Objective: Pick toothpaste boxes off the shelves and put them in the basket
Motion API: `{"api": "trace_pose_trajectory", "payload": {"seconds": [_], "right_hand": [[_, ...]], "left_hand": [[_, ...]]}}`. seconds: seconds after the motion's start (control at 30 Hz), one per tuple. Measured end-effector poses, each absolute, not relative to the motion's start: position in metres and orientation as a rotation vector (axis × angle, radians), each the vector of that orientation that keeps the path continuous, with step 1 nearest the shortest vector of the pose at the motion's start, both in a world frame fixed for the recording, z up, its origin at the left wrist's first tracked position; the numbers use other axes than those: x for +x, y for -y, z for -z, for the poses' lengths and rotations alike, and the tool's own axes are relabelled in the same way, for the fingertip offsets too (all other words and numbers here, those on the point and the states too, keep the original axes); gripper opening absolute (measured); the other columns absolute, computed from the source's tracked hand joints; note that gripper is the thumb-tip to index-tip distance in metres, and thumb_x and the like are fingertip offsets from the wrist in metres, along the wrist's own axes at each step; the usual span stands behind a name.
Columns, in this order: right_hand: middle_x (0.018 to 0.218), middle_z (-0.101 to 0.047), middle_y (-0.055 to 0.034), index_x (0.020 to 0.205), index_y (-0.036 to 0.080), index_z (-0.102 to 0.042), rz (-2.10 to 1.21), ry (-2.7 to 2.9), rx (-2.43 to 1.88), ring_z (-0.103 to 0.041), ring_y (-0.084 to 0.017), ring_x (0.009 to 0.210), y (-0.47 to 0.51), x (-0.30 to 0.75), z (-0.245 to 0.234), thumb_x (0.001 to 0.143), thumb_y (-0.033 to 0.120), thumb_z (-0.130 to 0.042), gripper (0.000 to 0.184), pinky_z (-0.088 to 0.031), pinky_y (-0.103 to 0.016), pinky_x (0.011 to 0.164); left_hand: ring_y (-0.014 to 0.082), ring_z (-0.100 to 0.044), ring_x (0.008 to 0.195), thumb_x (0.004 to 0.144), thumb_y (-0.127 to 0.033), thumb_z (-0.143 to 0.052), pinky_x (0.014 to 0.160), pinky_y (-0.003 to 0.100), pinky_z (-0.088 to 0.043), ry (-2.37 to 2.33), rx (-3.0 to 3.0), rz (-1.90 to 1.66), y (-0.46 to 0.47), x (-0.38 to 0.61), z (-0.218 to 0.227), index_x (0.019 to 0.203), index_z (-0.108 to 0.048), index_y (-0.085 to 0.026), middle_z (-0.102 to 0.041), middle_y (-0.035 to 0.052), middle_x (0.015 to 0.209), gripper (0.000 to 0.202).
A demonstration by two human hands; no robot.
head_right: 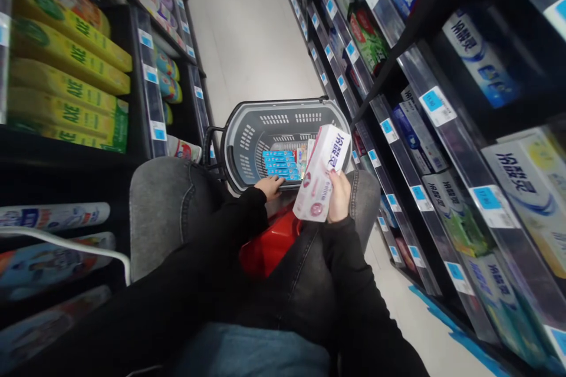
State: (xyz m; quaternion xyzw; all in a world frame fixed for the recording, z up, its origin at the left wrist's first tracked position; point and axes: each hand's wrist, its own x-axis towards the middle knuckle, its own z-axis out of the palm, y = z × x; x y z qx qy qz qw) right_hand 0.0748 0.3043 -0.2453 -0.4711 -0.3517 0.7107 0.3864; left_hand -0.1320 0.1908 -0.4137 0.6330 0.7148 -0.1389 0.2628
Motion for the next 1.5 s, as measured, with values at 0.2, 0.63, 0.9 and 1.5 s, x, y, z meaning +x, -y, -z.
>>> {"api": "trace_pose_trajectory", "payload": {"seconds": [0.2, 0.63, 0.9, 1.5], "right_hand": [[0.100, -0.062, -0.0122, 0.106, 0.014, -0.064, -0.942, 1.624, -1.381, -0.062, -0.026, 0.092, -0.289, 0.075, 0.236, 0.063, 0.046, -0.072, 0.055, -0.051, -0.041, 0.087], [0.097, -0.064, -0.0122, 0.108, 0.014, -0.060, -1.191, 1.370, -1.514, -0.064, -0.025, 0.090, -0.310, 0.081, 0.249, 0.073, 0.051, -0.064, 0.052, -0.054, -0.038, 0.078], [0.133, -0.049, -0.0307, 0.140, -0.001, -0.037, -1.121, 2.206, -1.776, -0.052, -0.037, 0.122, -0.411, 0.010, 0.282, 0.081, 0.034, -0.060, 0.073, -0.038, -0.048, 0.106], [0.141, -0.036, -0.0266, 0.159, 0.018, -0.005, -0.629, 2.988, -1.971, -0.040, -0.036, 0.122, -0.369, -0.062, 0.418, 0.097, 0.022, -0.035, 0.068, -0.041, -0.053, 0.088]], "left_hand": [[0.0305, -0.057, 0.109, 0.086, -0.033, -0.054, 0.091, 0.040, -0.047, -1.937, 1.718, 0.377, -0.191, -0.132, 0.412, 0.134, -0.045, -0.016, -0.055, 0.0175, 0.120, 0.051], [0.0296, -0.060, 0.108, 0.086, -0.028, -0.052, 0.088, 0.039, -0.047, -1.927, 1.749, 0.378, -0.192, -0.130, 0.409, 0.138, -0.043, -0.016, -0.056, 0.0196, 0.121, 0.053], [0.0331, -0.063, 0.099, 0.088, -0.032, -0.049, 0.080, 0.042, -0.048, -1.818, 1.851, 0.380, -0.192, -0.137, 0.410, 0.140, -0.042, -0.013, -0.060, 0.0210, 0.116, 0.056], [0.0310, -0.060, 0.100, 0.085, -0.042, -0.055, 0.082, 0.041, -0.045, -1.778, 1.870, 0.192, -0.186, -0.137, 0.418, 0.131, -0.050, -0.013, -0.061, 0.0194, 0.113, 0.054]]}}
